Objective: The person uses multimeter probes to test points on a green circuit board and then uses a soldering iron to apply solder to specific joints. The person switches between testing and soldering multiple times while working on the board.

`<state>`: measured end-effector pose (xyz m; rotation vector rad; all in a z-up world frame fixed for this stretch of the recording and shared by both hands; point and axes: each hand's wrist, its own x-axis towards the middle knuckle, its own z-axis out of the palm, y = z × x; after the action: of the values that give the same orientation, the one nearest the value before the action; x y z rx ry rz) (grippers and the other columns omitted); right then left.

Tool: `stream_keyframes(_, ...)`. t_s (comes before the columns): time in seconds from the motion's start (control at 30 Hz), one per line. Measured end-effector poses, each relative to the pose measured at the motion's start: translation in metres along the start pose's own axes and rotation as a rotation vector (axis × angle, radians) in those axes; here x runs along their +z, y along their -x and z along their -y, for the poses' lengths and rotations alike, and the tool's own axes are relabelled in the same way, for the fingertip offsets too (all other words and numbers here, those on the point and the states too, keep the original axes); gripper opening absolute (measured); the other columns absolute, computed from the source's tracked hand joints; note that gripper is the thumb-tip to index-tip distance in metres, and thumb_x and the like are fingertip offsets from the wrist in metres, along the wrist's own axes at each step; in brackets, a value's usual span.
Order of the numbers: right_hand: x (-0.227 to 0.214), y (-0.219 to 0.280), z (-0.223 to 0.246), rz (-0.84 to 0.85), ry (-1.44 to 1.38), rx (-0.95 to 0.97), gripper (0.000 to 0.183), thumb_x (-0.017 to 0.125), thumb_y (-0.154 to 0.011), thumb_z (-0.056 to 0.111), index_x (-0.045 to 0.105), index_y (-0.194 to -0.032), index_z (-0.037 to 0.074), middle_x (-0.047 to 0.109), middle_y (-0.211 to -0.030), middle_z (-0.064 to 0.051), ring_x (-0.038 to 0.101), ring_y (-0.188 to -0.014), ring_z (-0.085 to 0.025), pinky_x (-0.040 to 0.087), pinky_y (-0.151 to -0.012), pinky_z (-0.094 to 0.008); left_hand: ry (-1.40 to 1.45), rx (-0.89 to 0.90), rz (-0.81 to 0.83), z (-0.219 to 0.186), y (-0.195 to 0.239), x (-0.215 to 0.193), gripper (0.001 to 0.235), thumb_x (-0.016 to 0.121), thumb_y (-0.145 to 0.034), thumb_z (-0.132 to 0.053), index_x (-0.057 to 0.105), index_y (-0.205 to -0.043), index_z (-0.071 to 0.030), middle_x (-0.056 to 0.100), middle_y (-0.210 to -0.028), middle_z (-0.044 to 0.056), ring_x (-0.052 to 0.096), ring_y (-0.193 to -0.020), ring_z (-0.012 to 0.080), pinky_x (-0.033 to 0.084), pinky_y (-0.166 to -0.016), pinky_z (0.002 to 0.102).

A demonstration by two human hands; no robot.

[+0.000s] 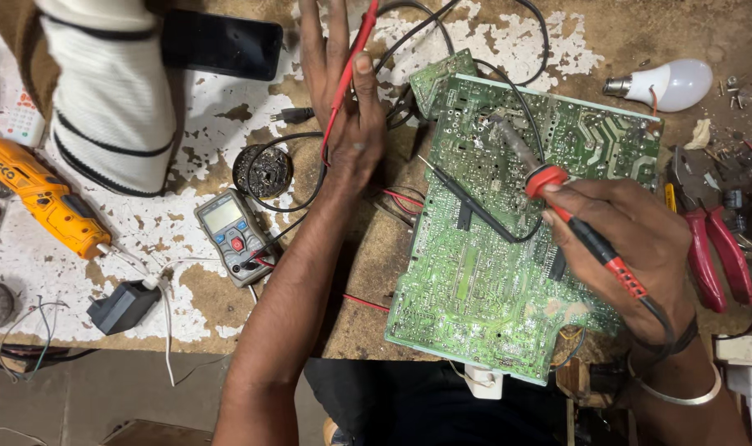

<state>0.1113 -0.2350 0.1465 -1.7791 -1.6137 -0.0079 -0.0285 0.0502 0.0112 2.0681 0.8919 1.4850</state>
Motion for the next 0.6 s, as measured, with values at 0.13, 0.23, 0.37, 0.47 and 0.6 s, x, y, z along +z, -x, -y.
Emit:
stream_keyframes(0.13,0.002,-0.002,0.001,0.030,0.022,-0.016,0.033,0.082,-0.088,-0.002,0.074,-0.120,0.003,0.071,-0.108,-0.013,0.071,-0.089,-0.022,0.057,-0.073,-0.031,0.002,-0.049,0.026,0.001,0.004,-0.001,0.050,0.029,-0.122,-0.053,0.032,-0.164,-0.027,0.018,-0.175,0.011,0.018,-0.160,0.0287,0.018,-0.135,0.046)
stream_keyframes(0.23,0.002,0.000,0.001,0.031,0.021,-0.016,0.033,0.081,-0.085,-0.002,0.073,-0.116,0.002,0.071,-0.106,-0.015,0.071,-0.089,-0.023,0.058,-0.073,-0.032,-0.003,-0.087,0.041,0.001,0.006,0.000,0.050,0.029,-0.123,-0.051,0.032,-0.164,-0.024,0.018,-0.175,0.012,0.019,-0.160,0.0297,0.020,-0.134,0.046)
stream_keyframes(0.37,0.002,0.000,-0.001,0.034,0.030,0.017,0.033,0.083,-0.090,0.000,0.075,-0.121,0.005,0.072,-0.111,-0.012,0.071,-0.091,-0.021,0.058,-0.075,-0.030,0.023,-0.099,0.045,0.001,0.004,0.001,0.049,0.030,-0.123,-0.050,0.032,-0.164,-0.024,0.017,-0.175,0.013,0.020,-0.160,0.0298,0.020,-0.134,0.045)
stream_keyframes(0.47,0.002,-0.002,0.003,0.036,0.036,-0.012,0.033,0.083,-0.089,-0.001,0.075,-0.121,0.004,0.072,-0.110,-0.013,0.072,-0.094,-0.023,0.058,-0.077,-0.031,0.029,-0.109,0.053,0.002,0.006,0.002,0.049,0.029,-0.123,-0.050,0.032,-0.165,-0.024,0.018,-0.175,0.012,0.021,-0.161,0.0294,0.021,-0.133,0.045)
stream_keyframes(0.6,-0.002,-0.006,0.011,0.021,0.004,-0.015,0.033,0.081,-0.082,-0.003,0.072,-0.114,0.000,0.071,-0.107,-0.016,0.071,-0.094,-0.027,0.058,-0.080,-0.035,0.029,-0.079,0.044,0.000,-0.002,0.005,0.051,0.027,-0.122,-0.050,0.031,-0.165,-0.023,0.015,-0.175,0.012,0.019,-0.165,0.0307,0.019,-0.137,0.047)
